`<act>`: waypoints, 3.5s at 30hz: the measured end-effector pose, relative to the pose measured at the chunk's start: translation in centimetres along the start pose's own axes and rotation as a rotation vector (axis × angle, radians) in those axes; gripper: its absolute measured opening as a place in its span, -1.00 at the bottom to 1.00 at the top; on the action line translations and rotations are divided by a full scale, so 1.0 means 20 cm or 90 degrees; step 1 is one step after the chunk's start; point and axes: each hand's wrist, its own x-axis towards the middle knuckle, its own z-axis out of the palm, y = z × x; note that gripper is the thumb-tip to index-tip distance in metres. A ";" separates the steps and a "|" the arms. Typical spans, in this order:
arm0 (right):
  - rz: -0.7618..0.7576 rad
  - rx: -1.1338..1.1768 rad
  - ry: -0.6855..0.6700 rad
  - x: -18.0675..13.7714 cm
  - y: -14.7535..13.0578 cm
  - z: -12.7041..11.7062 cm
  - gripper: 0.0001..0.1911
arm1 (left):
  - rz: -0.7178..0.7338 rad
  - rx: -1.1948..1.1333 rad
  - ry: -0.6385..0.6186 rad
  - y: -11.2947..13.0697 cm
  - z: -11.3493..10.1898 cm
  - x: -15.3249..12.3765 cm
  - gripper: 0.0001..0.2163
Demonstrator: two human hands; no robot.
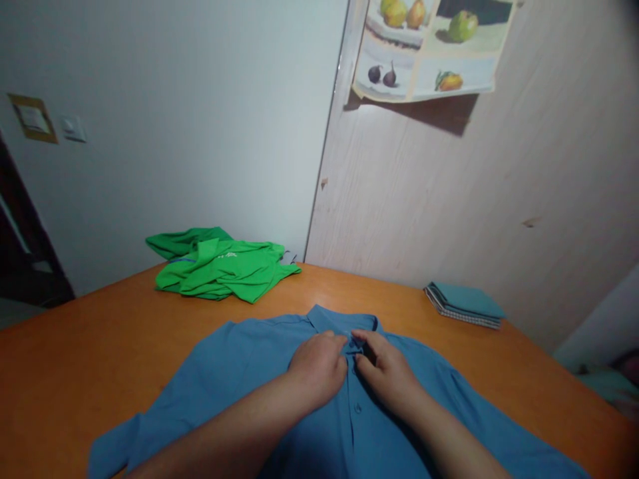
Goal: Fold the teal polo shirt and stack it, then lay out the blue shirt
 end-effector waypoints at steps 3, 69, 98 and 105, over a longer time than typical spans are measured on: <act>0.013 -0.021 0.006 0.01 0.02 0.02 -0.55 | -0.015 0.020 -0.003 0.01 0.00 0.00 -0.61; 0.069 -0.018 -0.015 0.05 0.01 0.06 -0.80 | -0.027 0.030 0.042 -0.03 -0.01 -0.04 -0.59; 0.054 0.005 -0.015 0.05 0.06 0.08 -0.81 | -0.014 0.000 0.034 -0.06 0.03 -0.02 -0.60; 0.056 0.041 0.051 0.05 0.04 0.08 -0.73 | 0.043 -0.070 0.067 -0.08 0.06 0.01 -0.64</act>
